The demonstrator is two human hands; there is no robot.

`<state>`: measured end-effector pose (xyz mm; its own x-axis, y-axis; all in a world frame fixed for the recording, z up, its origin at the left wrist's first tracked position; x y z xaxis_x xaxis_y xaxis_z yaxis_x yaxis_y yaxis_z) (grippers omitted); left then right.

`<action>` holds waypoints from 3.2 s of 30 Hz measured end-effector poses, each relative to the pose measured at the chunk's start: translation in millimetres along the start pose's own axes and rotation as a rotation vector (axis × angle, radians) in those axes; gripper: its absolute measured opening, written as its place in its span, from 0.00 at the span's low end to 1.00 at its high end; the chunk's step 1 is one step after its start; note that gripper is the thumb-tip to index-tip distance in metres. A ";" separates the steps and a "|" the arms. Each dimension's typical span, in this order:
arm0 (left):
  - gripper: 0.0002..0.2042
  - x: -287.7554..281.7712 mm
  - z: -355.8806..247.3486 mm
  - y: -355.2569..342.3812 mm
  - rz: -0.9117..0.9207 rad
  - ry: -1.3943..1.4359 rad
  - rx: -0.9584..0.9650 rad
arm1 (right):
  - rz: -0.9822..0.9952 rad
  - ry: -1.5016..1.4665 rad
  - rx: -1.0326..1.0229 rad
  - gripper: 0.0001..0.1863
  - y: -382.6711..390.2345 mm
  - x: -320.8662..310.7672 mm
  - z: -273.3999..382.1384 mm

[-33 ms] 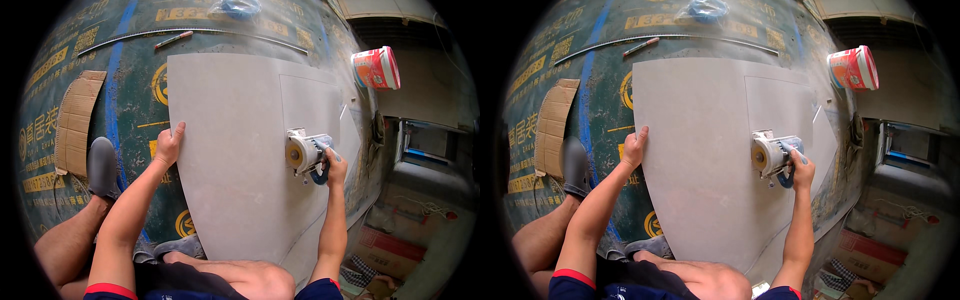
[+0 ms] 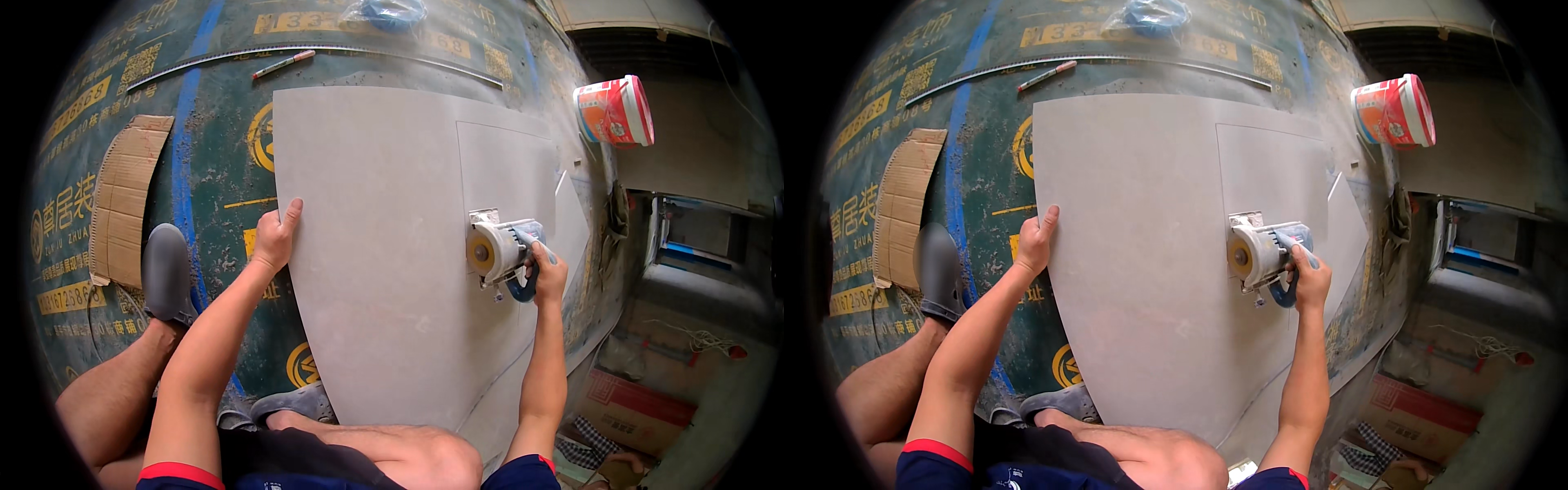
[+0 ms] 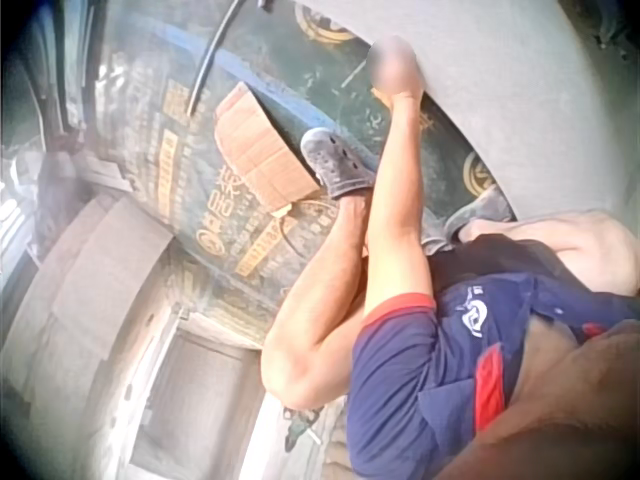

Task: The person uses a circular saw to cut along lines marked on a large tile, making several straight cuts across the surface while holding the tile in place by hand.

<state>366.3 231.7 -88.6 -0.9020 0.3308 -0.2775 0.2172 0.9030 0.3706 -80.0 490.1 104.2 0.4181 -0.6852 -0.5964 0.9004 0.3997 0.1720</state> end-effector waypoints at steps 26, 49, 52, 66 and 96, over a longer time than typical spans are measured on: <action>0.36 3.2 5.7 0.1 0.008 0.033 -0.013 | 0.014 -0.029 0.016 0.16 6.0 -6.4 -16.0; 0.36 3.1 9.1 -2.3 -0.005 0.016 -0.005 | 0.013 -0.091 0.040 0.17 11.0 -10.2 -31.9; 0.36 2.9 7.1 -1.2 0.007 0.012 -0.009 | 0.015 -0.092 0.039 0.17 12.6 -9.7 -32.4; 0.36 3.5 5.8 -0.6 0.015 0.006 -0.004 | 0.005 -0.119 0.048 0.16 15.1 -9.4 -39.5; 0.36 2.7 2.5 2.2 0.001 0.004 -0.028 | -0.042 -0.144 0.040 0.17 18.9 -5.1 -35.4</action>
<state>365.2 235.2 -90.8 -0.9030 0.3310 -0.2739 0.2080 0.8946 0.3956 -69.4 522.7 82.7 0.3904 -0.7823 -0.4853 0.9203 0.3465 0.1818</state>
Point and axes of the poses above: each hand's wrist, its own y-axis away from the middle knuckle, its own x-axis out of the palm, z = x × y, the point moved 10 cm from there along -y, towards the middle knuckle, and after that the axes turned 7 degrees about -z, right-handed, at the moved point
